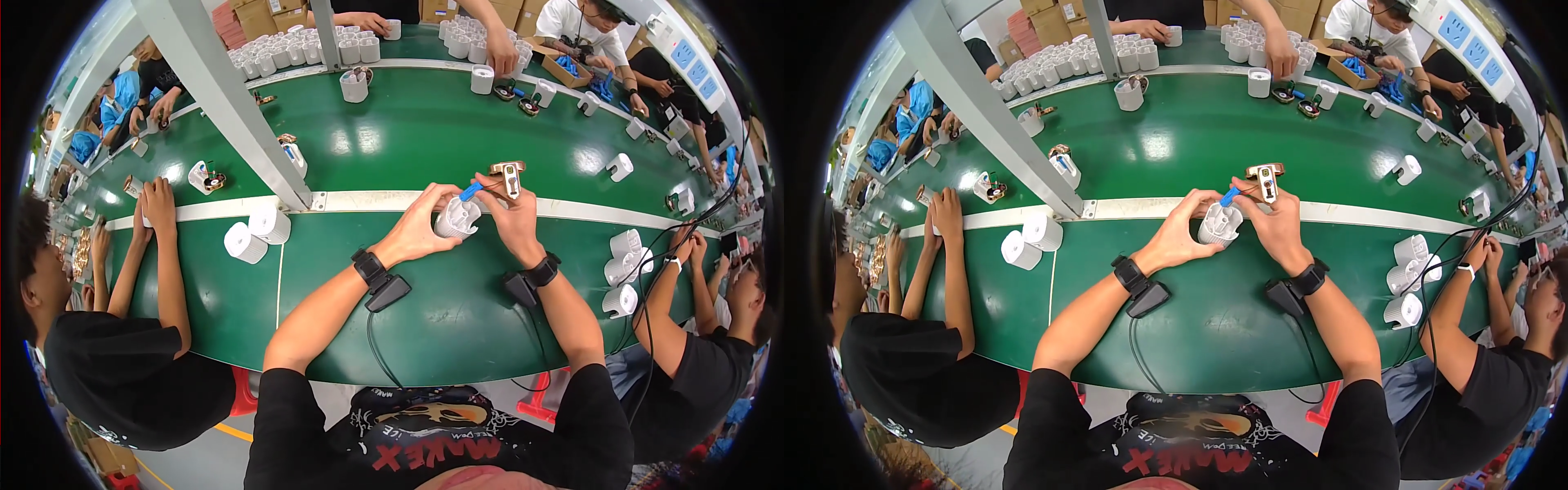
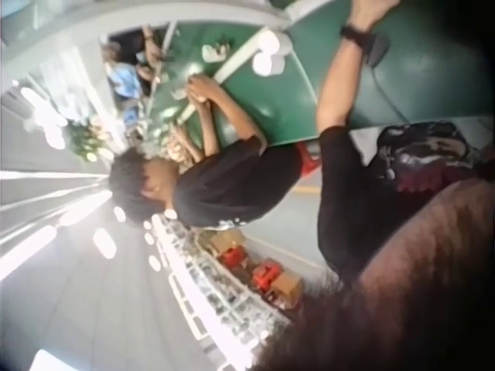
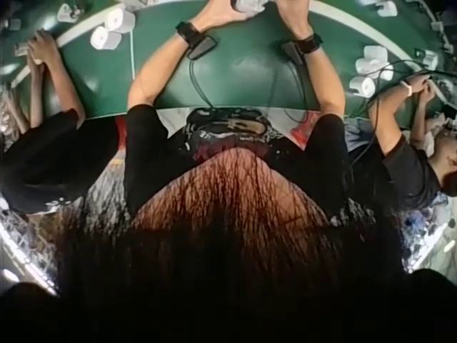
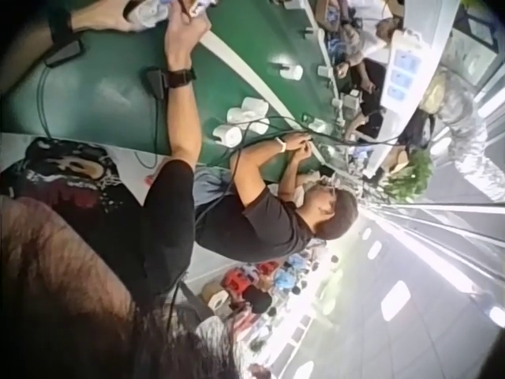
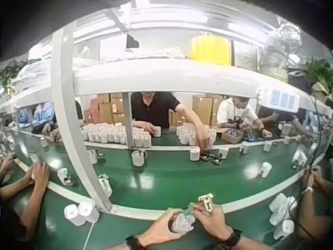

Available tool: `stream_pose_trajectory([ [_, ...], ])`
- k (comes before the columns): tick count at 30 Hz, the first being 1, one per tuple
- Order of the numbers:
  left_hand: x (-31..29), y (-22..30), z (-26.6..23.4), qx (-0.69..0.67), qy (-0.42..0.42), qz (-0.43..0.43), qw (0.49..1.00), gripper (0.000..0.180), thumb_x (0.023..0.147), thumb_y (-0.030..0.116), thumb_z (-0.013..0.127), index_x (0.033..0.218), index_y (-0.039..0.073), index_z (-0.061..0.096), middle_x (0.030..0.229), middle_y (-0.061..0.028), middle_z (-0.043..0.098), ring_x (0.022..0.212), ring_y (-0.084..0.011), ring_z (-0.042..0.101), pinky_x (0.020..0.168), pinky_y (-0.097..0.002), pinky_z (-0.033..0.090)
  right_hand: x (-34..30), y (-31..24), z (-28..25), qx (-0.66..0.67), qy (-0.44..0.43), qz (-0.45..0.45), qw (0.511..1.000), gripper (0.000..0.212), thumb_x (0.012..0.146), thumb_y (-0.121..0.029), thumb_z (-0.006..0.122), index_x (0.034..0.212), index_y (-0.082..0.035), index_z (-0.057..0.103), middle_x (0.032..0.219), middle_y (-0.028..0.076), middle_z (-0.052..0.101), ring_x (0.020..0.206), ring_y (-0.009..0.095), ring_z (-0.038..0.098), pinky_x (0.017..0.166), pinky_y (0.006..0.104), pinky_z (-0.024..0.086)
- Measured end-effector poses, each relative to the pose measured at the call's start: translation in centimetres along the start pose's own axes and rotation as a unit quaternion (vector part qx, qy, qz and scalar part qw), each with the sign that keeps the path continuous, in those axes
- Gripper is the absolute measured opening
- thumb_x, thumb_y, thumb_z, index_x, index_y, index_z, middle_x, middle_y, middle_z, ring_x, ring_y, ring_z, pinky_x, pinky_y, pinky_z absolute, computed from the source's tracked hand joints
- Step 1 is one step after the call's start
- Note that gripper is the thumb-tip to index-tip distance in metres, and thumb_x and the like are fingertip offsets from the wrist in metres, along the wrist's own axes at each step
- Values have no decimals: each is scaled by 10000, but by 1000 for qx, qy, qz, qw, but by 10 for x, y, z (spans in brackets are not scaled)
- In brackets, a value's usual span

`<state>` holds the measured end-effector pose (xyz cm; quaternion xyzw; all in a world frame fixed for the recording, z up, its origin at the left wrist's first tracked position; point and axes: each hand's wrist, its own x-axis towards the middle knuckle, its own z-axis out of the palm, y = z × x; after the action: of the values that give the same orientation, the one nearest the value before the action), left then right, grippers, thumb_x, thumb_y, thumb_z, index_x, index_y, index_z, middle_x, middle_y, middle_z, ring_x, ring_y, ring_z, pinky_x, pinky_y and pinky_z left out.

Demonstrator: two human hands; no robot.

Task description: The person assembles electronic devices by picking up a white plastic housing, inserting a blue battery and a circuit board with a speaker, and then placing the assembled unit back onto the conveyor belt.

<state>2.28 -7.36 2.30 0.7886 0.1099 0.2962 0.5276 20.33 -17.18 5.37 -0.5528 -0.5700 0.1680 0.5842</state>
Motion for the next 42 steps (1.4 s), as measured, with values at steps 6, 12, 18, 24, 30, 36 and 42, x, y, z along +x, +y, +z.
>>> stream_pose_trajectory([
  [6,3,2,-4,17,7,-8,1000,775,664,76,820,1340,46,444,1228,-112,513,1199,-252,552,1078,-397,431,4,-3,-5,-58,-29,-39,997,262,848,30,692,1109,31,698,1064,128,723,977,192,688,896,324,543],
  [12,1,1,-2,-4,-1,1,1000,740,667,76,818,1323,21,480,1205,-105,509,1180,-252,560,1079,-397,435,-1,-4,-4,-113,-31,-98,988,250,843,18,706,1093,28,703,1053,118,725,932,198,702,862,323,558],
  [18,-1,3,-1,-5,-8,7,1000,672,672,78,817,1280,-1,543,1176,-99,516,1160,-246,564,1076,-389,441,2,-13,-6,-157,-44,-136,977,221,840,-2,718,1059,21,702,1027,113,725,869,217,716,792,308,579],
  [24,1,0,-3,14,-7,26,1000,675,666,88,822,1278,7,551,1161,-103,519,1130,-245,570,1043,-376,465,2,-13,-7,-189,-108,-100,971,222,845,-29,718,1061,16,694,1077,119,709,969,231,684,863,330,546],
  [30,2,0,-3,40,0,25,999,661,653,66,816,1261,2,566,1139,-108,521,1082,-251,586,977,-372,510,8,-10,-11,-172,-189,-75,964,262,976,-170,548,1123,-5,689,1132,146,687,1092,305,618,935,380,495],
  [36,0,3,-1,-21,-11,10,1000,600,677,16,790,1237,6,575,1150,-80,521,1099,-204,571,1017,-344,473,7,-9,-14,-87,-228,16,970,335,1013,-222,459,1178,-23,673,1180,157,676,1060,320,631,954,388,479],
  [42,0,2,-3,-10,-6,13,1000,582,683,-16,751,1236,-1,572,1144,-77,522,1096,-197,572,1022,-347,473,8,-16,-13,-127,-245,36,960,331,1023,-190,447,1162,26,656,1185,172,670,1057,300,647,947,372,488],
])
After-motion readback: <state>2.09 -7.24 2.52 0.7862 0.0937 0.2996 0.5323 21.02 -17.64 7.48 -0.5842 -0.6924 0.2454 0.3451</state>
